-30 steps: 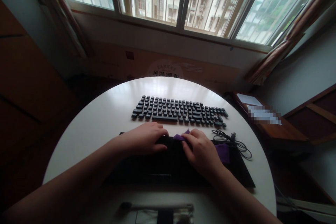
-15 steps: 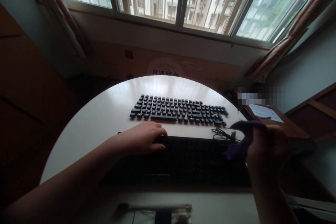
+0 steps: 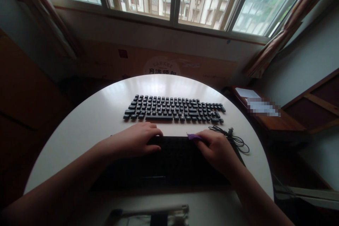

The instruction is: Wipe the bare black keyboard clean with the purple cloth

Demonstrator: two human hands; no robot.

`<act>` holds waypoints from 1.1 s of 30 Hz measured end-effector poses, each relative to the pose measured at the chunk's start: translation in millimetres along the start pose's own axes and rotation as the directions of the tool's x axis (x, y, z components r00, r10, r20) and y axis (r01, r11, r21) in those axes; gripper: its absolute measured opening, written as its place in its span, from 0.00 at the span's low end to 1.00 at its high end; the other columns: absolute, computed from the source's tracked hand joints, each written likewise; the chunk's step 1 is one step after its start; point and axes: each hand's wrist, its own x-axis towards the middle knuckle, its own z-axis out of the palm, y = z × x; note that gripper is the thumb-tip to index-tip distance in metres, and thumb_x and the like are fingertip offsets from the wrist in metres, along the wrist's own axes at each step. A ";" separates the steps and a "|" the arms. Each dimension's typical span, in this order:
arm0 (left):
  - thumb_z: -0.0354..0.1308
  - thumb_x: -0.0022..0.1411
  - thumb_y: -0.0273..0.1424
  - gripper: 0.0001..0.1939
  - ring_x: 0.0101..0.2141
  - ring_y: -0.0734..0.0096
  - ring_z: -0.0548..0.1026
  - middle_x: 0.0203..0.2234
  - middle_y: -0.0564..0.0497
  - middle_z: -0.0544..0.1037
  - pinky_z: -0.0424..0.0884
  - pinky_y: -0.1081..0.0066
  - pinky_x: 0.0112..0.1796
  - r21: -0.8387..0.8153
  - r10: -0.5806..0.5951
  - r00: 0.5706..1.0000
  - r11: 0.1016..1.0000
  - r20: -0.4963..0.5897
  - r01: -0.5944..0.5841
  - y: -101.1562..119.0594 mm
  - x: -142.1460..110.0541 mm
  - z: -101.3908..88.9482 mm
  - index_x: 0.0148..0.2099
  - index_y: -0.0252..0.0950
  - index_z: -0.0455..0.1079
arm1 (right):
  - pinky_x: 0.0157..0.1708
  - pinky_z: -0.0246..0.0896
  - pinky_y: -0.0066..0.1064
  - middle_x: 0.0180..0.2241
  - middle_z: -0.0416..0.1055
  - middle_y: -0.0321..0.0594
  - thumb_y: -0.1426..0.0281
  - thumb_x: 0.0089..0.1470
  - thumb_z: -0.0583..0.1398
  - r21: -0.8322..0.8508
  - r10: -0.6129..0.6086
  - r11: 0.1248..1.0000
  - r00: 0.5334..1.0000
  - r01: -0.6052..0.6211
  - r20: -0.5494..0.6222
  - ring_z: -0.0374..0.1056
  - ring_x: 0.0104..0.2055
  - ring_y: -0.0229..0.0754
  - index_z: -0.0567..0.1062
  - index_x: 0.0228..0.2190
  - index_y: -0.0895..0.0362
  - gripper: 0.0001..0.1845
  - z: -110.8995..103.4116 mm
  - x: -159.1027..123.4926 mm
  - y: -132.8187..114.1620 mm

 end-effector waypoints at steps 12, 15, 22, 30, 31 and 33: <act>0.61 0.63 0.44 0.18 0.44 0.58 0.76 0.45 0.47 0.80 0.68 0.64 0.43 -0.001 0.002 1.000 1.000 0.001 -0.002 -0.2 0.7 0.4 0.50 0.41 0.76 | 0.42 0.69 0.36 0.45 0.74 0.40 0.77 0.56 0.60 -0.285 -0.154 0.936 0.969 0.205 0.192 0.74 0.41 0.45 0.77 0.51 0.48 0.23 8.1 3.6 -1.3; 0.61 0.63 0.44 0.18 0.45 0.58 0.75 0.45 0.46 0.80 0.68 0.64 0.43 -0.002 -0.004 1.000 1.000 0.006 0.004 0.1 1.2 0.6 0.50 0.40 0.76 | 0.40 0.69 0.34 0.45 0.74 0.40 0.77 0.56 0.60 -0.282 -0.189 0.925 0.953 0.254 0.236 0.74 0.39 0.43 0.77 0.51 0.49 0.22 3.3 7.2 1.9; 0.61 0.62 0.44 0.18 0.44 0.57 0.76 0.44 0.46 0.80 0.68 0.64 0.42 -0.020 0.010 1.000 1.000 -0.007 -0.010 -0.6 0.9 1.9 0.50 0.41 0.76 | 0.37 0.68 0.31 0.44 0.75 0.40 0.77 0.62 0.56 -0.171 -0.285 0.927 0.922 0.335 0.262 0.74 0.37 0.40 0.79 0.45 0.50 0.16 5.2 13.0 1.1; 0.61 0.62 0.43 0.18 0.45 0.57 0.76 0.45 0.45 0.80 0.69 0.64 0.41 -0.014 0.008 1.000 1.000 -0.005 -0.008 0.3 0.4 0.3 0.50 0.40 0.77 | 0.40 0.71 0.34 0.39 0.73 0.43 0.76 0.58 0.59 -0.040 -0.271 0.961 0.962 0.272 0.037 0.73 0.39 0.44 0.78 0.40 0.55 0.10 9.7 5.7 3.9; 0.61 0.62 0.43 0.18 0.45 0.56 0.76 0.45 0.45 0.80 0.69 0.64 0.42 -0.010 0.009 1.000 1.000 -0.003 -0.009 0.3 0.5 0.3 0.50 0.40 0.77 | 0.40 0.71 0.35 0.38 0.73 0.43 0.76 0.59 0.58 -0.035 -0.265 0.964 0.964 0.265 -0.005 0.73 0.39 0.44 0.77 0.40 0.56 0.09 10.7 4.6 2.0; 0.61 0.62 0.43 0.18 0.45 0.56 0.76 0.45 0.46 0.80 0.68 0.64 0.42 -0.003 0.013 1.000 1.000 -0.008 -0.013 0.1 0.8 0.6 0.51 0.40 0.77 | 0.40 0.71 0.35 0.39 0.73 0.43 0.76 0.60 0.58 -0.052 -0.266 0.963 0.964 0.265 -0.014 0.73 0.39 0.44 0.77 0.42 0.56 0.10 13.8 3.0 -2.4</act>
